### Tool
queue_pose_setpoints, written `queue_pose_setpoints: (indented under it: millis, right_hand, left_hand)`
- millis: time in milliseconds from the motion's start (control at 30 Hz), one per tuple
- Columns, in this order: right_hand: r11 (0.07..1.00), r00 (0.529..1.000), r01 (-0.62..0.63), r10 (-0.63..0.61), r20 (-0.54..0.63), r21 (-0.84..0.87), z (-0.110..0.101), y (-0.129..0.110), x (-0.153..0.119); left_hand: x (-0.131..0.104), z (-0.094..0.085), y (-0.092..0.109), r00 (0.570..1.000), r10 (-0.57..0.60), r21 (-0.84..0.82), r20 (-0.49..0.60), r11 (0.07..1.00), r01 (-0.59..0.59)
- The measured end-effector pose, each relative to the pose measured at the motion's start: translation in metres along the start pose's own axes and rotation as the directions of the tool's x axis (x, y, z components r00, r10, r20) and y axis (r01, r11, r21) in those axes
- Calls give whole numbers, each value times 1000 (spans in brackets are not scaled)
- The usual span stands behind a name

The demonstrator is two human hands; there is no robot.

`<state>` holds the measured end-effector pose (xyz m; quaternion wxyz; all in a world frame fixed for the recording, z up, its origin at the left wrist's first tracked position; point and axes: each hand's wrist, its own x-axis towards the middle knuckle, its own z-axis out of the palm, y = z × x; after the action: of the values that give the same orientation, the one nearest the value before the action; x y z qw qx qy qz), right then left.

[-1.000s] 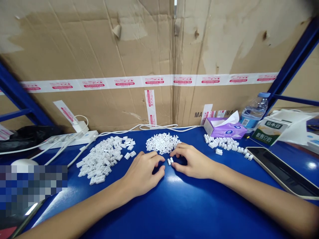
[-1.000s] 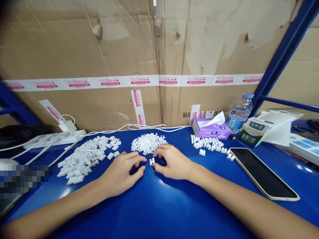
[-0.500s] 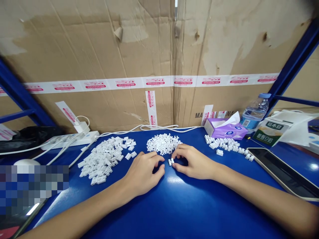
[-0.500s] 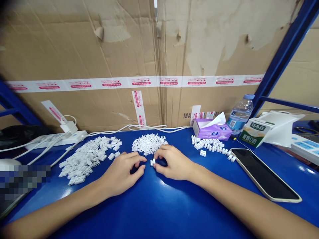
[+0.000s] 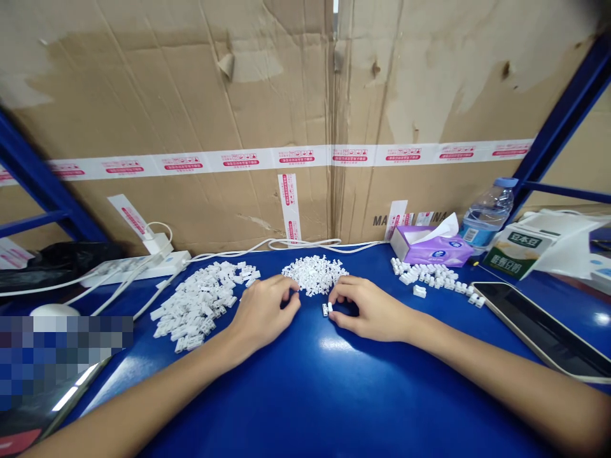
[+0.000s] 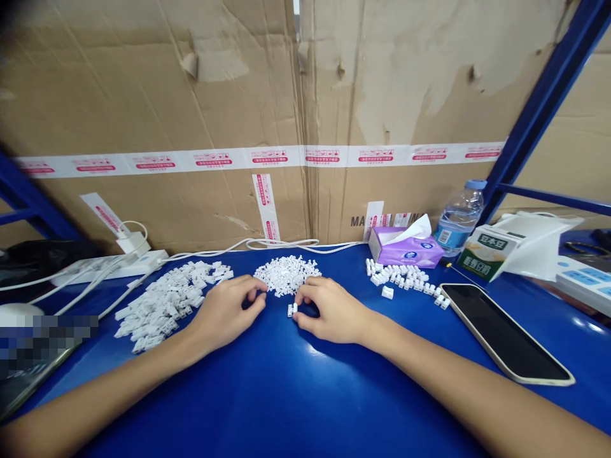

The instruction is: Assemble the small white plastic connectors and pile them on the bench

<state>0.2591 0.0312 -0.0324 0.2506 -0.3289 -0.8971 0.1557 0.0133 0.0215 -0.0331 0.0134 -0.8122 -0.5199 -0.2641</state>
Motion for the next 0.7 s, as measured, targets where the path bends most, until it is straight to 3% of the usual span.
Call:
queue_pose_setpoints:
  millis: [133,300,433,600,700]
  right_hand:
    - [1000,1000,23,-23,-13,3,0,2,0]
    - [999,999,47,-47,-25,-5,1,4,0]
    - [999,999,48,-48,-19,-6,1,5,-1]
    - [999,999,51,-51,-15,-12,1,5,0]
    - [999,999,50,-50,-11,-12,1,4,0]
  left_hand:
    - [6,3,-14,999,1,11,-52,1000,-1]
    - [4,2,-11,997,68,9,-19,998,-68]
    - [6,2,-12,999,33,-7,40,999,-33]
    - [11,5,-19,1000,-19,-93,19,995,21]
    - [11,4,-19,1000,21,-97,22,995,-19]
